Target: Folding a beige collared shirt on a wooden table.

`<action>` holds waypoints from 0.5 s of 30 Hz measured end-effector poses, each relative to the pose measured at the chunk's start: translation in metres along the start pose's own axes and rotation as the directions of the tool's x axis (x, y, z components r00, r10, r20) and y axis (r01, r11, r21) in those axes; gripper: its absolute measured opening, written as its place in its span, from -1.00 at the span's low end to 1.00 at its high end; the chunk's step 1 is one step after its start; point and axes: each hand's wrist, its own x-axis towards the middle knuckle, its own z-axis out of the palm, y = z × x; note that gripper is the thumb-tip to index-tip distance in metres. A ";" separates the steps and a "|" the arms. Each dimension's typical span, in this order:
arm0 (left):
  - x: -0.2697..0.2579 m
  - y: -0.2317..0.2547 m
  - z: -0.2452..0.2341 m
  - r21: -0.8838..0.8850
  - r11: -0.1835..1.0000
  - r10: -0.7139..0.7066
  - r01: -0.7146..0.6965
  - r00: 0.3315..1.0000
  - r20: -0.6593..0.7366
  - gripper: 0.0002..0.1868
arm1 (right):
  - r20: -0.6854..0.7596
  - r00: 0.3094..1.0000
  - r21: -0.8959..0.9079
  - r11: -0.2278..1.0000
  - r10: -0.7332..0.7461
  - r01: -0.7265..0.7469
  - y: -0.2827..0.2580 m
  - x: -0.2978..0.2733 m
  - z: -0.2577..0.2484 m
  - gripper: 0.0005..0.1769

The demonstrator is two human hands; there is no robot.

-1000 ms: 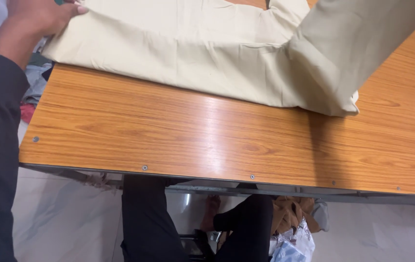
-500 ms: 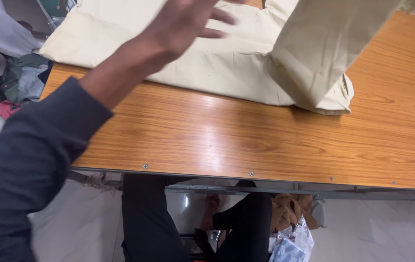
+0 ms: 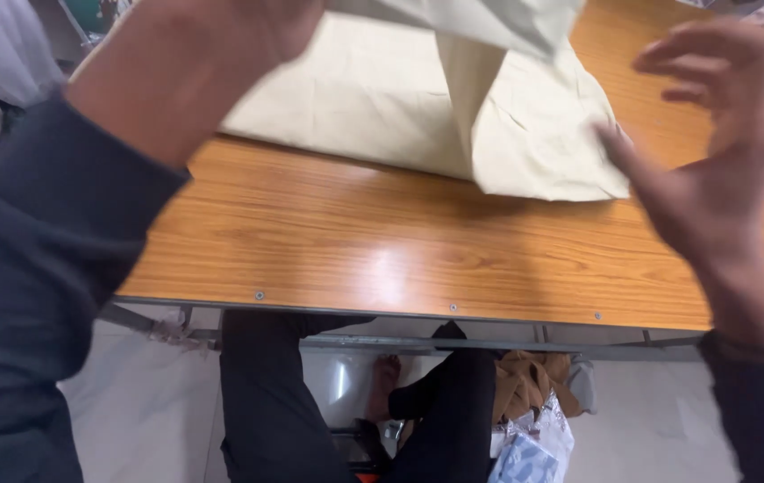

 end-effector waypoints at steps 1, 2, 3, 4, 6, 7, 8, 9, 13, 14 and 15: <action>-0.001 -0.007 -0.007 0.027 0.999 -0.017 0.018 1.000 -0.019 -0.21 | -0.010 0.996 -0.249 0.964 -0.094 0.088 0.013 -0.009 0.007 -0.16; -0.004 -0.012 -0.016 0.057 0.998 -0.032 0.034 0.999 -0.039 -0.22 | -0.012 0.995 -0.246 0.965 -0.097 0.091 0.023 -0.015 0.016 -0.16; -0.007 -0.017 -0.026 0.087 0.995 -0.046 0.051 0.997 -0.060 -0.22 | 0.078 0.984 -0.363 0.915 -0.158 0.175 0.033 -0.022 0.025 0.02; -0.008 -0.020 -0.037 0.121 0.990 -0.057 0.067 0.995 -0.081 -0.22 | 0.169 0.963 -0.467 0.843 -0.209 0.265 0.044 -0.026 0.035 0.20; -0.015 -0.027 -0.061 0.186 0.977 -0.079 0.101 0.989 -0.125 -0.22 | 0.212 0.963 -0.486 0.837 -0.169 0.253 0.050 -0.035 0.042 0.17; -0.019 -0.030 -0.073 0.218 0.969 -0.089 0.120 0.985 -0.149 -0.22 | 0.259 0.959 -0.506 0.829 -0.120 0.240 0.054 -0.039 0.046 0.14; -0.024 -0.033 -0.085 0.247 0.958 -0.102 0.143 0.980 -0.171 -0.22 | 0.255 0.959 -0.501 0.831 -0.124 0.241 0.059 -0.041 0.046 0.14; -0.030 -0.037 -0.097 0.276 0.947 -0.114 0.166 0.974 -0.194 -0.22 | 0.276 0.960 -0.446 0.880 -0.039 0.164 0.065 -0.043 0.047 -0.02; -0.059 -0.051 -0.134 0.375 0.892 -0.151 0.255 0.947 -0.283 -0.21 | 0.249 0.967 -0.364 0.931 0.062 0.034 0.083 -0.053 0.048 -0.21; -0.057 -0.049 -0.141 0.396 0.876 -0.158 0.276 0.939 -0.305 -0.21 | 0.247 0.967 -0.361 0.932 0.060 0.034 0.086 -0.055 0.047 -0.21; -0.054 -0.047 -0.148 0.416 0.859 -0.163 0.297 0.931 -0.327 -0.21 | 0.206 0.977 -0.376 0.926 0.057 0.025 0.088 -0.056 0.046 -0.25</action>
